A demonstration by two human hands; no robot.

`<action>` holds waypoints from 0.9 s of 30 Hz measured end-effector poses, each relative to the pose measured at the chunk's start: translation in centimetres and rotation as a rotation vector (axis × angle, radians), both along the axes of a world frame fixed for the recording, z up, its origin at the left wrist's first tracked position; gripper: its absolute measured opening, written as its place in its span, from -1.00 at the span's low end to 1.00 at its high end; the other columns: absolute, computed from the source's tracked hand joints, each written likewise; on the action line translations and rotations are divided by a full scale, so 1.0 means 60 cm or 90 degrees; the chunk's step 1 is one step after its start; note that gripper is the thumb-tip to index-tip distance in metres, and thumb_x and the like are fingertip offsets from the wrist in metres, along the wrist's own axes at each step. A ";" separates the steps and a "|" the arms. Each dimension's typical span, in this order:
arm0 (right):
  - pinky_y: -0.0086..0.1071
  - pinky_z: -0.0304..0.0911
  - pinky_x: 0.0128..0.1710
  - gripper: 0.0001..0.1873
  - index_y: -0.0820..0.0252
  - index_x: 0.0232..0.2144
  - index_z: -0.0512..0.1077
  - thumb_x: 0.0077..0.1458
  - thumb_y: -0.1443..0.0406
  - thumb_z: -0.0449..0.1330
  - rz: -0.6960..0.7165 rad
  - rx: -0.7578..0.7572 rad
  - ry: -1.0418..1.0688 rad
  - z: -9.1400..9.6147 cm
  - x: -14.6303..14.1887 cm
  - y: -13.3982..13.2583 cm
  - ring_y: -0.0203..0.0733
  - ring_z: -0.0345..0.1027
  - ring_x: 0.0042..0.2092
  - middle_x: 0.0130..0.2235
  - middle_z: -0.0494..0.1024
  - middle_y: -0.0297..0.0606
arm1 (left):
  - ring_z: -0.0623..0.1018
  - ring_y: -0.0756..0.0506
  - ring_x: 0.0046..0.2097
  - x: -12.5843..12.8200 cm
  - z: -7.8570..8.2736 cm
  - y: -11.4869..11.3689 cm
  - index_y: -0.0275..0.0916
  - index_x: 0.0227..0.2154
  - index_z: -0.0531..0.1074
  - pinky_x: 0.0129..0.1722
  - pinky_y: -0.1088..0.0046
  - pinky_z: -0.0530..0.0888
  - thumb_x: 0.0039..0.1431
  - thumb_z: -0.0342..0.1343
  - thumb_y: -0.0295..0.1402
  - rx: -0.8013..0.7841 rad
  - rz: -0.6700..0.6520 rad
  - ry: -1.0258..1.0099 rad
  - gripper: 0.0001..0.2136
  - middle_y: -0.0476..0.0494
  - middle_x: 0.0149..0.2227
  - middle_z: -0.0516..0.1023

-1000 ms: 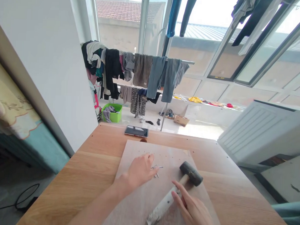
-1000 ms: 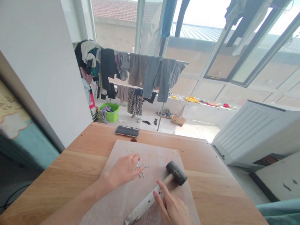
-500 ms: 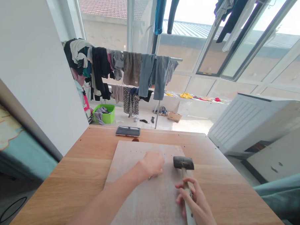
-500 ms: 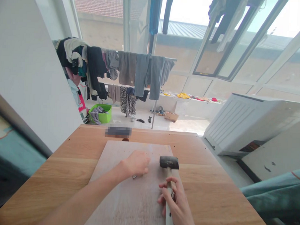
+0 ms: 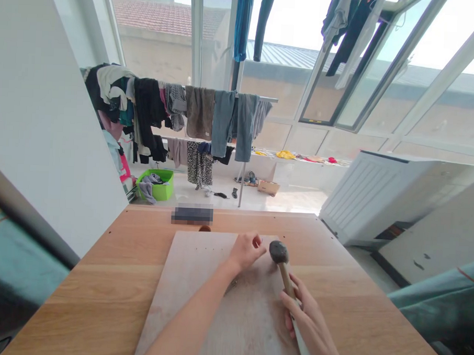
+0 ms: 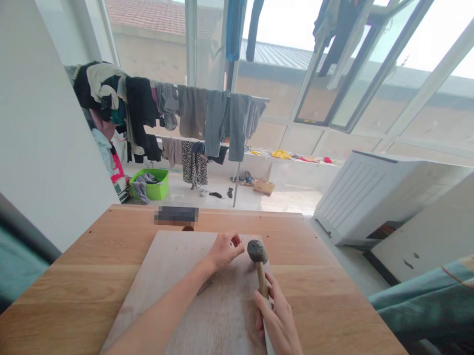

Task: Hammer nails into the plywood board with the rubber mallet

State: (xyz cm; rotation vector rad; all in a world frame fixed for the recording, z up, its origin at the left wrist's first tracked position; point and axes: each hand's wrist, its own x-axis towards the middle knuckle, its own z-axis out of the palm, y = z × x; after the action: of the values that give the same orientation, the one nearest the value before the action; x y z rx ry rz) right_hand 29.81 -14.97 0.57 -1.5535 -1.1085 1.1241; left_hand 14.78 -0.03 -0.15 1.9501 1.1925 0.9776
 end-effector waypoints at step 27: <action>-0.37 0.27 -0.54 -0.34 0.23 0.13 0.42 0.06 0.00 0.21 -0.110 0.105 -0.046 -0.001 -0.027 0.023 -0.09 0.44 -0.45 -0.47 0.58 -0.31 | 0.58 -0.03 -0.33 0.000 -0.015 -0.004 -0.17 -0.23 0.55 -0.23 0.50 0.49 0.17 0.08 -0.37 -0.010 -0.072 0.012 -0.82 -0.03 -0.36 0.63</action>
State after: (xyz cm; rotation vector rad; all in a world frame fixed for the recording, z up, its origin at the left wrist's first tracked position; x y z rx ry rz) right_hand 28.17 -13.61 0.50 -1.5370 -1.0656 0.8455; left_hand 14.77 -0.26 -1.07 1.9951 1.0841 0.8905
